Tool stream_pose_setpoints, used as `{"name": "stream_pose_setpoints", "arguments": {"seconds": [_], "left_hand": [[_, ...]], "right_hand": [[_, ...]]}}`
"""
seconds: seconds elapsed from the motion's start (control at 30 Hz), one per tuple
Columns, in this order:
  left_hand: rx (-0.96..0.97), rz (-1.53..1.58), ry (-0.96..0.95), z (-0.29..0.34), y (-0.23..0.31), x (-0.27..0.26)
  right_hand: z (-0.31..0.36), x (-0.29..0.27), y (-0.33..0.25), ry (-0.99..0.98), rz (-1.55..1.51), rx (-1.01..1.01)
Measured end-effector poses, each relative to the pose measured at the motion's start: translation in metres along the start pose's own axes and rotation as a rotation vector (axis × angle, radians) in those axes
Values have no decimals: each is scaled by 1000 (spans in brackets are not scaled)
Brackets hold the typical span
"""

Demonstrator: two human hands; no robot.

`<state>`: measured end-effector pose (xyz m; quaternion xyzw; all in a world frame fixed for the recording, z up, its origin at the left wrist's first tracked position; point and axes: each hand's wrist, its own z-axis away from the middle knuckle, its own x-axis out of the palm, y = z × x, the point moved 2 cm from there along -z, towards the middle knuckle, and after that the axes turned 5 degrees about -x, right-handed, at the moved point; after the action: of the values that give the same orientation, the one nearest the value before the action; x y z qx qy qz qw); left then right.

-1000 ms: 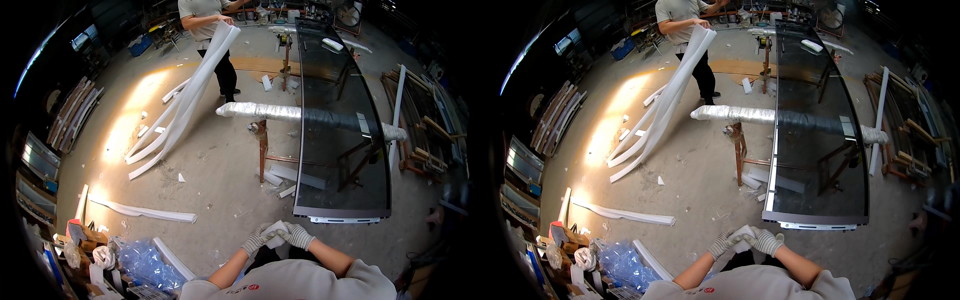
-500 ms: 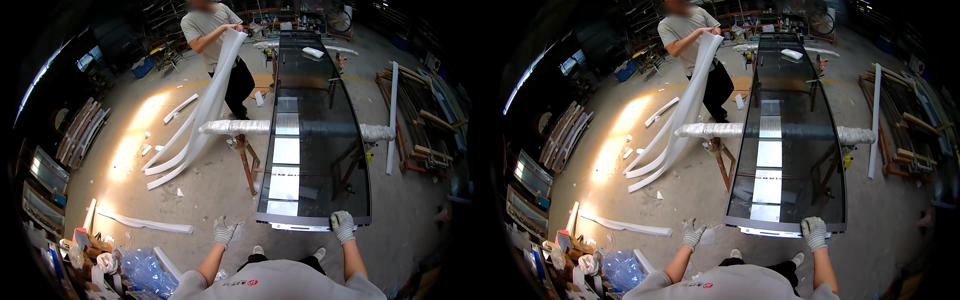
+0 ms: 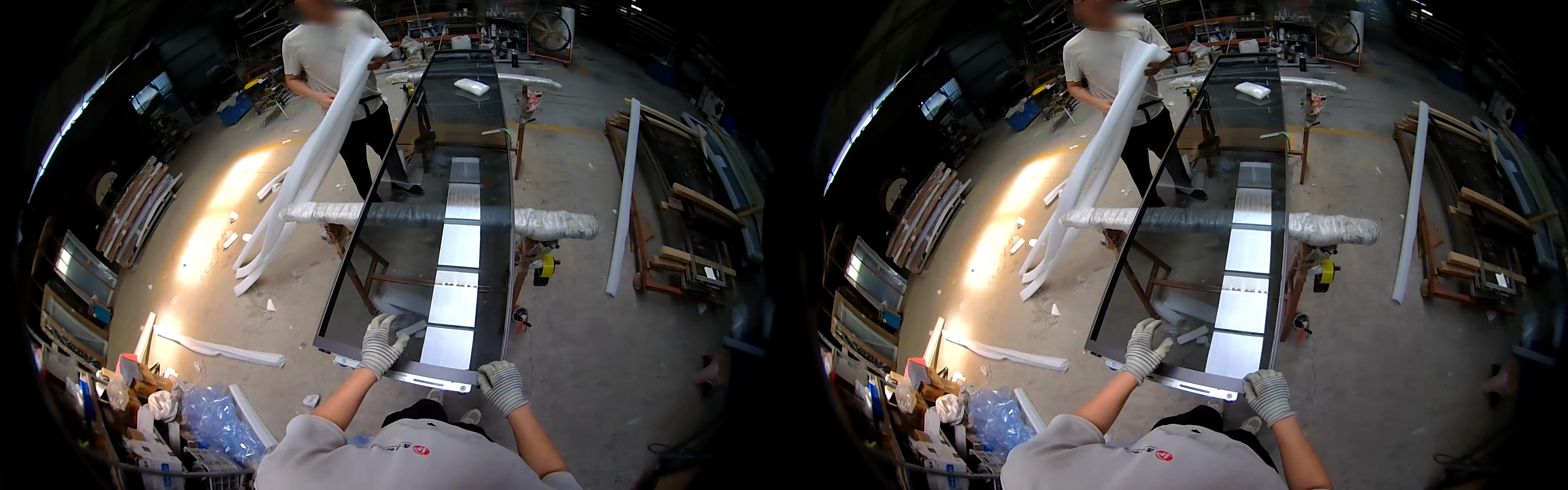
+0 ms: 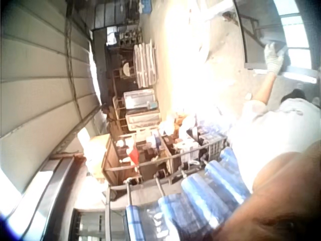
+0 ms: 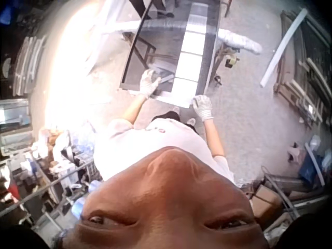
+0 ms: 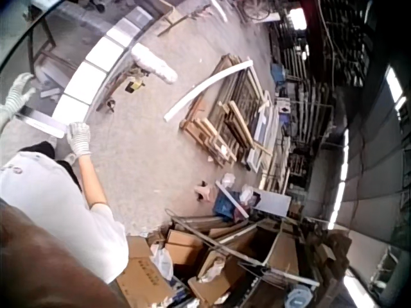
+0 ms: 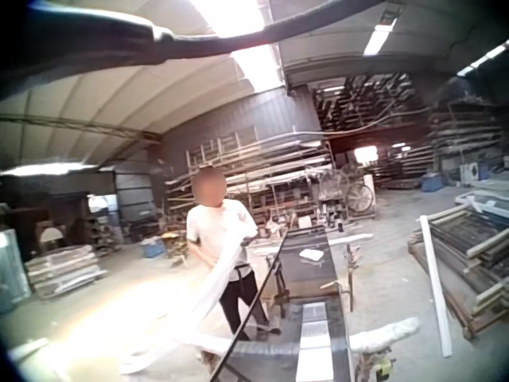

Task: The person wraps foam padding around the edges of a metal window frame and secures it using tape from a hand-held dispenser.

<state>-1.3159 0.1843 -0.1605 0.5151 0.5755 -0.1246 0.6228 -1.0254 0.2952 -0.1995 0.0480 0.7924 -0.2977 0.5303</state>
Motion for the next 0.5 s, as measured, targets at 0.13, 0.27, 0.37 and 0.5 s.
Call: {"name": "stream_pose_setpoints", "arguments": {"seconds": [0.13,0.27,0.37,0.5], "left_hand": [[13,68,-19,-23,24,42],[8,152,-47,-48,69,85],[13,275,-147,-55,102,118],[96,179,-76,-54,146,122]], "right_hand": [[3,-2,12,-73,-76,-69],[3,-19,17,-130,-112,-160],[3,-18,30,-154,-186,-222],[-8,-39,47,-98,-375,-323]]}}
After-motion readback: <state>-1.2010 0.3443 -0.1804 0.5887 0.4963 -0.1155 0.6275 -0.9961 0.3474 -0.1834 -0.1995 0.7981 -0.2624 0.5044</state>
